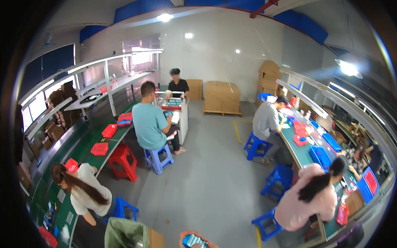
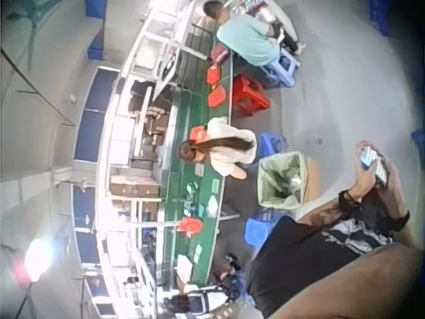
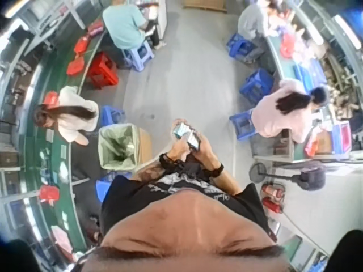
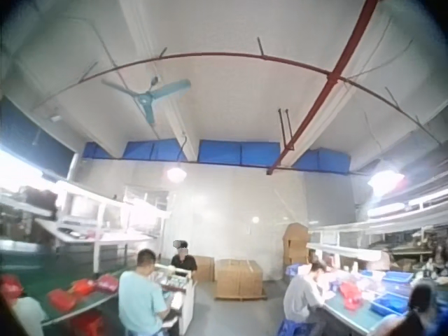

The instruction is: The person is assembling small electronic components into plastic trays at a factory workstation.

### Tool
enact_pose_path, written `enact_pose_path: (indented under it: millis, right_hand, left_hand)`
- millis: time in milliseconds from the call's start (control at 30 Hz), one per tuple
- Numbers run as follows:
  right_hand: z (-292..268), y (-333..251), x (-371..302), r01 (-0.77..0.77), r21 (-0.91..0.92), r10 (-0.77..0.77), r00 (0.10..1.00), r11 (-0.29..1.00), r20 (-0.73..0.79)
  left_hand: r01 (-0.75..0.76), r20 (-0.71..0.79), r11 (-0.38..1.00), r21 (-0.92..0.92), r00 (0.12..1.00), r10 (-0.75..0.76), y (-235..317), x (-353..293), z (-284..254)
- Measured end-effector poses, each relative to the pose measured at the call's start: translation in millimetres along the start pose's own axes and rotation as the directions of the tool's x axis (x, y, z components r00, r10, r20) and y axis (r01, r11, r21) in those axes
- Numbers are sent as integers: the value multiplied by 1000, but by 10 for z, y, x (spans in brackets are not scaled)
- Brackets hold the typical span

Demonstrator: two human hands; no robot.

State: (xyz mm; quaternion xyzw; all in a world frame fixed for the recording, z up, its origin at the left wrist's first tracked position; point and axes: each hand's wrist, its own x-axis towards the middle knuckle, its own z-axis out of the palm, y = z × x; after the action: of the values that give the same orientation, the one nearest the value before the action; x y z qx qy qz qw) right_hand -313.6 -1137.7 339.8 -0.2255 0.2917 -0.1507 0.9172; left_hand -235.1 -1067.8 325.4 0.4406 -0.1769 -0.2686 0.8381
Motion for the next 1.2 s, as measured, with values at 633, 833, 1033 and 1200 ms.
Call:
enact_pose_path:
  millis: [633,833,1033,1200]
  right_hand:
    - [1241,-1942,5044,261,-807,153,906,530,394]
    - [2262,-1625,6809,409,-873,679,563,266,470]
    - [3824,-1030,7848,485,-858,836,390,170,385]
    - [4257,-168,9285,412,-883,875,314,224,368]
  left_hand:
    - [188,-526,981,40,839,-139,-30,4655,-702]
    - [39,-611,998,41,792,-6,350,5537,-1612]
    - [77,-652,989,130,758,26,746,6486,-2864]
    - [87,-751,995,48,659,-21,1202,7332,-3839]
